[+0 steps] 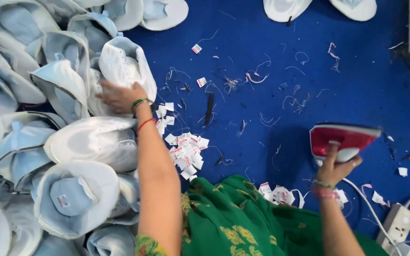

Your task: Applying labels to shoe tongue components using a hand iron on a workshop floor.

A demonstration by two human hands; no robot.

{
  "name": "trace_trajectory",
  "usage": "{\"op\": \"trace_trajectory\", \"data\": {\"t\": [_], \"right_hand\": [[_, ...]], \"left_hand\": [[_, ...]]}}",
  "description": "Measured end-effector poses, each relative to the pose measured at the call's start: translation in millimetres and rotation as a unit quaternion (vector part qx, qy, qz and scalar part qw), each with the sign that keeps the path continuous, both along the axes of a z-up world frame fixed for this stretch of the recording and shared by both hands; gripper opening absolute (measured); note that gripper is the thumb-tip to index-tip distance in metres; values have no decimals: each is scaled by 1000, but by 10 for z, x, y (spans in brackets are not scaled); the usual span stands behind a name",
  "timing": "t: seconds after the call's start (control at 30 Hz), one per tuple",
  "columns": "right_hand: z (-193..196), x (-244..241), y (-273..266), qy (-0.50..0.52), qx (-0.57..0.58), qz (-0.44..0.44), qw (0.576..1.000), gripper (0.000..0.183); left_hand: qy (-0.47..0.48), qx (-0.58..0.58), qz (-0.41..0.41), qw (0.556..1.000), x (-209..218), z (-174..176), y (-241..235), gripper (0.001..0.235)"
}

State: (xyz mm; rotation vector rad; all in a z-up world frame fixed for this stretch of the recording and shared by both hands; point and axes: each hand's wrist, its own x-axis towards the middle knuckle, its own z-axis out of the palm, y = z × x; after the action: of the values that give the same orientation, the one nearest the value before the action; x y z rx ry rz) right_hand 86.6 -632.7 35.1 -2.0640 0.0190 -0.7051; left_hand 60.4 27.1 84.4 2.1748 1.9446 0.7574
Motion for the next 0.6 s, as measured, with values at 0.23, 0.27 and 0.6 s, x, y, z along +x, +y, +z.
{"op": "trace_trajectory", "data": {"t": [0.23, 0.27, 0.6], "right_hand": [[114, -474, 424, 85, 87, 72, 990, 51], [206, -442, 518, 92, 40, 85, 991, 45], [213, -212, -51, 97, 10, -16, 995, 63]], "left_hand": [[-365, -132, -73, 919, 58, -252, 122, 70], [-382, -86, -113, 913, 190, -247, 109, 54], [47, 89, -671, 734, -654, 60, -3152, 42]]}}
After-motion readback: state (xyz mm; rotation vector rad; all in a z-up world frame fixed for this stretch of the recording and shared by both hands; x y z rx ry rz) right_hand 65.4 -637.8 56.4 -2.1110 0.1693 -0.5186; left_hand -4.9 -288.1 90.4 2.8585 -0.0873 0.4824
